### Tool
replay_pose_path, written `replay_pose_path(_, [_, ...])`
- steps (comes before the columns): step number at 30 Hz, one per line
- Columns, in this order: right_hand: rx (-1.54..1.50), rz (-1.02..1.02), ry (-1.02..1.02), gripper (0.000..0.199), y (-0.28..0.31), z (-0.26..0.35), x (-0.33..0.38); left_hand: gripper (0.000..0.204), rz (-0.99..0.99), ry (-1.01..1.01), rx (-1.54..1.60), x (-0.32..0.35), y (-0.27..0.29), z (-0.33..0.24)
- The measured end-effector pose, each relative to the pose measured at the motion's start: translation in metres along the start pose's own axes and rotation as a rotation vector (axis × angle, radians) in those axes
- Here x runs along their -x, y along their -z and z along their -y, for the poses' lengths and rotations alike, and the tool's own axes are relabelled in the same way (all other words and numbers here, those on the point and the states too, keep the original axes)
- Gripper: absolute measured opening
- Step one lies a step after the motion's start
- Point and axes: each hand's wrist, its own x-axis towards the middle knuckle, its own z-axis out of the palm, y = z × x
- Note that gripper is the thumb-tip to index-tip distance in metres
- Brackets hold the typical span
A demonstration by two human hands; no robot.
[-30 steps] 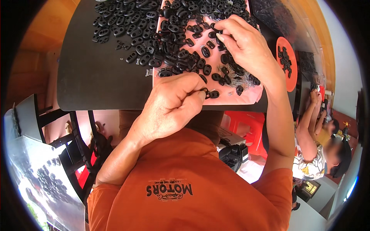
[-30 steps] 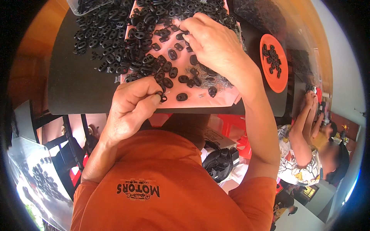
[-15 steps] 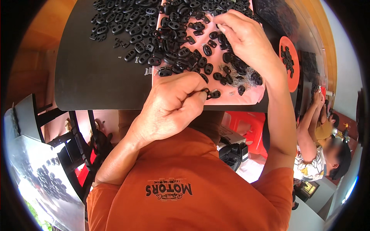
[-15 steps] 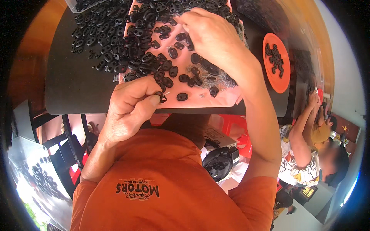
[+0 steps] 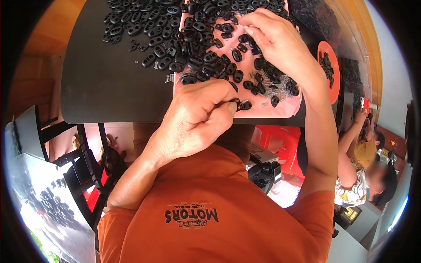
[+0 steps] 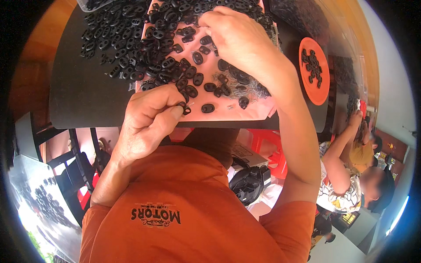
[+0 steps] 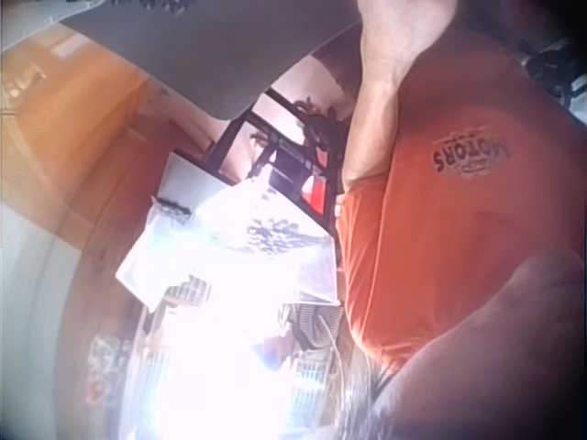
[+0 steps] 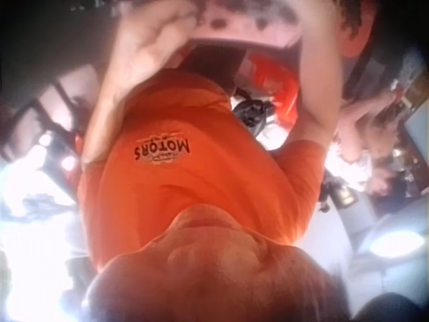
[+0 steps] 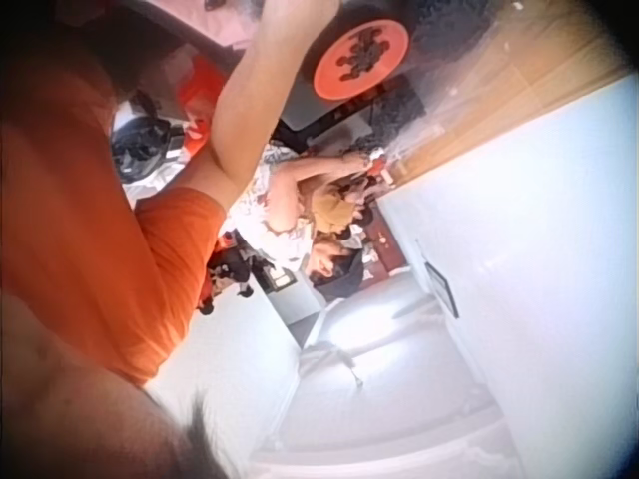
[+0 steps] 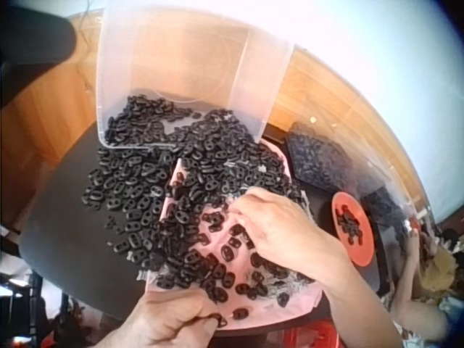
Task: The person sits at a table and repeatedly picks up small black plastic rings and metal screws. They insert the screws into the rings and place the assembled units onto a pink mat. The person continues this repetitive assembly process throughout the clip.
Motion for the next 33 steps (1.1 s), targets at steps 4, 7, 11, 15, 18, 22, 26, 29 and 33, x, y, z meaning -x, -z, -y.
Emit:
replay_pose_path(4, [0.047,0.096,-0.025,0.017,0.003,0.012,0.000,0.007,-0.005,-0.016,-0.015,0.005,0.006,0.004])
replay_pose_path(7, [0.063,0.120,-0.031,0.017,-0.003,0.012,-0.001,0.007,-0.009,-0.009,0.003,0.005,0.006,0.006])
replay_pose_path(11, [0.051,0.126,-0.034,0.016,-0.001,0.009,-0.004,0.008,-0.012,0.005,-0.003,0.003,0.005,0.004])
replay_pose_path(15, [-0.050,0.095,0.013,0.014,-0.005,0.010,-0.004,0.009,-0.018,0.022,0.013,0.004,0.006,0.004])
replay_pose_path(18, [-0.167,0.092,-0.053,0.013,-0.003,0.014,-0.001,0.009,-0.015,0.008,0.016,0.002,0.005,0.003])
replay_pose_path(22, [-0.617,0.103,-0.255,0.014,0.006,0.030,0.012,0.006,0.012,-0.046,-0.028,-0.002,0.001,0.005])
replay_pose_path(26, [-1.067,0.079,-0.420,0.016,0.010,0.060,0.026,0.002,0.076,-0.126,-0.081,-0.001,0.005,0.006])
replay_pose_path(29, [-1.169,0.020,-0.346,0.015,0.004,0.068,0.032,0.004,0.012,-0.119,-0.012,0.000,0.001,0.005])
replay_pose_path(33, [-1.124,-0.038,-0.337,0.015,-0.001,0.078,0.040,0.005,-0.008,-0.040,0.051,0.005,0.005,0.002])
